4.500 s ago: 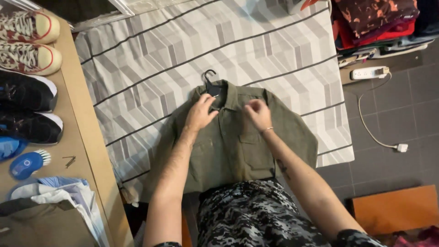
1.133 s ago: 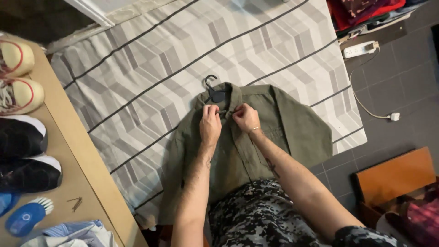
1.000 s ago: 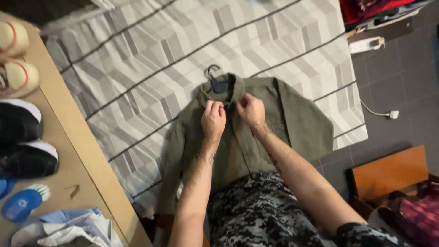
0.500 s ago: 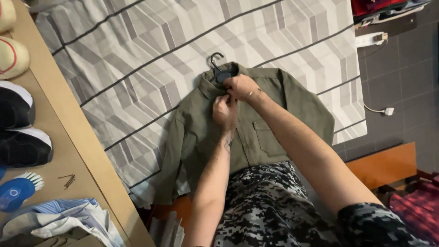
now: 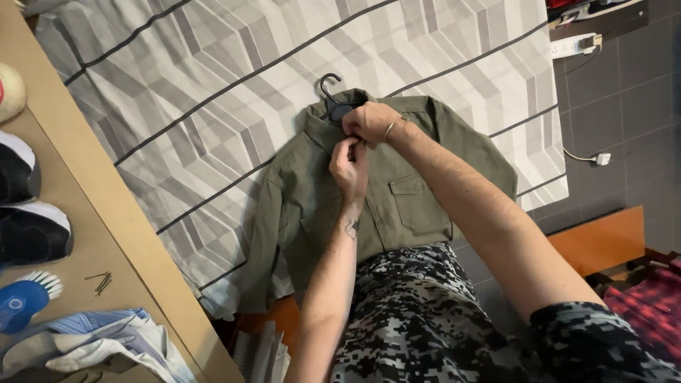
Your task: The person is organizing shirts by placing them on hangers, buttoning the top buttons, and hanging them on a clothing rack.
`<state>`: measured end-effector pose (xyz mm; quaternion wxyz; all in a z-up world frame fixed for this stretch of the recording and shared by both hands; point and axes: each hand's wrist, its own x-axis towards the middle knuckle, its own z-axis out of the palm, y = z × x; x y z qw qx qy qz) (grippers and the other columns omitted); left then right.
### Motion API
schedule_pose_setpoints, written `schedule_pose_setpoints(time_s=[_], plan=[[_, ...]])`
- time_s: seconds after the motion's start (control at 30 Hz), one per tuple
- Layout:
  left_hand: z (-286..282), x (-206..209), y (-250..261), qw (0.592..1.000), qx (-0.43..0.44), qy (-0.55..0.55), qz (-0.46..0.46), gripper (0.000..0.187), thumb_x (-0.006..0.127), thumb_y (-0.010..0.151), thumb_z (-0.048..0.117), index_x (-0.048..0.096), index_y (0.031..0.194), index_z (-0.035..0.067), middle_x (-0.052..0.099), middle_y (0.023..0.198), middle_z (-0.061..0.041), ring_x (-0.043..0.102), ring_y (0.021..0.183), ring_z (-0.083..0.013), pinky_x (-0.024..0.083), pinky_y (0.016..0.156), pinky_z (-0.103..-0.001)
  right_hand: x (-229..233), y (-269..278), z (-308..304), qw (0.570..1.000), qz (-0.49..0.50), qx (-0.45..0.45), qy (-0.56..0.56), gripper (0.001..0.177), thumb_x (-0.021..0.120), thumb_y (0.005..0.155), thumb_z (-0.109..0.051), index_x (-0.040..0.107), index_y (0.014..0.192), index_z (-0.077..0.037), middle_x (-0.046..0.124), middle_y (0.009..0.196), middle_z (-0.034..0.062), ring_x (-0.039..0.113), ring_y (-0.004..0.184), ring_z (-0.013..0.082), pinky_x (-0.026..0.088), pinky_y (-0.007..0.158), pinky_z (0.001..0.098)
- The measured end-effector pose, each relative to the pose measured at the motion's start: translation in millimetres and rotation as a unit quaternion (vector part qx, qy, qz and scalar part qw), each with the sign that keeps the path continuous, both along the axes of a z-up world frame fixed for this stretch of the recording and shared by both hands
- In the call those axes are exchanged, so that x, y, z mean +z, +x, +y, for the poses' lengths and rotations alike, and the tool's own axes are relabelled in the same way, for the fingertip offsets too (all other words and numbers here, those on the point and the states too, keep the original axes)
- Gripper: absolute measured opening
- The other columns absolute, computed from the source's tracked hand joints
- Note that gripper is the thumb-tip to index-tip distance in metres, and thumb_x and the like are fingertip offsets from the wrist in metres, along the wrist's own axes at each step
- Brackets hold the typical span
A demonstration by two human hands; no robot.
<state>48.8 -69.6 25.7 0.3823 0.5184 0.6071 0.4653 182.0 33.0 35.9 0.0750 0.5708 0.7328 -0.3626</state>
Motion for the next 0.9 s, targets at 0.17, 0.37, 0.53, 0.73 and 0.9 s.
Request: schedule_pose_setpoints(time_s=[0.17, 0.37, 0.53, 0.73, 0.9], plan=[[5, -3, -2, 0.999, -0.004, 0.029, 0.039, 0.009, 0.072, 0.085, 0.007, 0.067, 0.092, 0.011, 0.065, 0.085, -0.010, 0.071, 0.077, -0.0332, 0.060, 0.058, -0.036, -12, 7, -1, 0.999, -0.003, 0.029, -0.023, 0.018, 0.061, 0.088, -0.025, 0.075, 0.098, -0.032, 0.079, 0.091, 0.0046, 0.075, 0.094, 0.0321, 0.062, 0.082, 0.0437], [1, -16, -12, 0.992, -0.025, 0.056, 0.114, 0.011, 0.077, 0.081, 0.013, 0.068, 0.087, 0.015, 0.064, 0.086, -0.003, 0.071, 0.077, -0.0260, 0.060, 0.057, -0.035, 11, 0, -10, 0.997, -0.007, 0.042, -0.069, 0.034, 0.060, 0.082, -0.018, 0.079, 0.105, -0.032, 0.079, 0.098, 0.0019, 0.074, 0.101, 0.0278, 0.061, 0.088, 0.0409], [5, -22, -13, 0.992, -0.041, 0.012, 0.117, 0.010, 0.073, 0.081, 0.007, 0.070, 0.090, 0.008, 0.066, 0.082, -0.013, 0.071, 0.077, -0.0366, 0.060, 0.061, -0.044, 8, -4, -9, 0.995, -0.013, 0.051, -0.080, 0.030, 0.070, 0.081, -0.028, 0.078, 0.109, -0.023, 0.079, 0.099, 0.0089, 0.075, 0.098, 0.0319, 0.062, 0.084, 0.0441], [6, -33, -3, 0.991, 0.012, -0.025, 0.132, 0.014, 0.078, 0.075, 0.012, 0.072, 0.087, 0.014, 0.069, 0.078, -0.010, 0.072, 0.076, -0.0305, 0.059, 0.066, -0.040, 34, -19, -12, 0.995, -0.080, 0.051, -0.033, 0.024, 0.067, 0.079, -0.014, 0.080, 0.100, -0.014, 0.079, 0.092, 0.0130, 0.076, 0.092, 0.0350, 0.063, 0.080, 0.0456], [13, -34, -5, 0.986, 0.012, -0.036, 0.161, 0.012, 0.078, 0.073, 0.019, 0.075, 0.083, 0.016, 0.067, 0.075, -0.007, 0.072, 0.073, -0.0305, 0.059, 0.064, -0.040, 9, -8, -10, 0.998, -0.033, -0.003, -0.046, 0.027, 0.068, 0.080, -0.016, 0.077, 0.105, -0.017, 0.079, 0.098, 0.0109, 0.074, 0.098, 0.0369, 0.061, 0.086, 0.0486]])
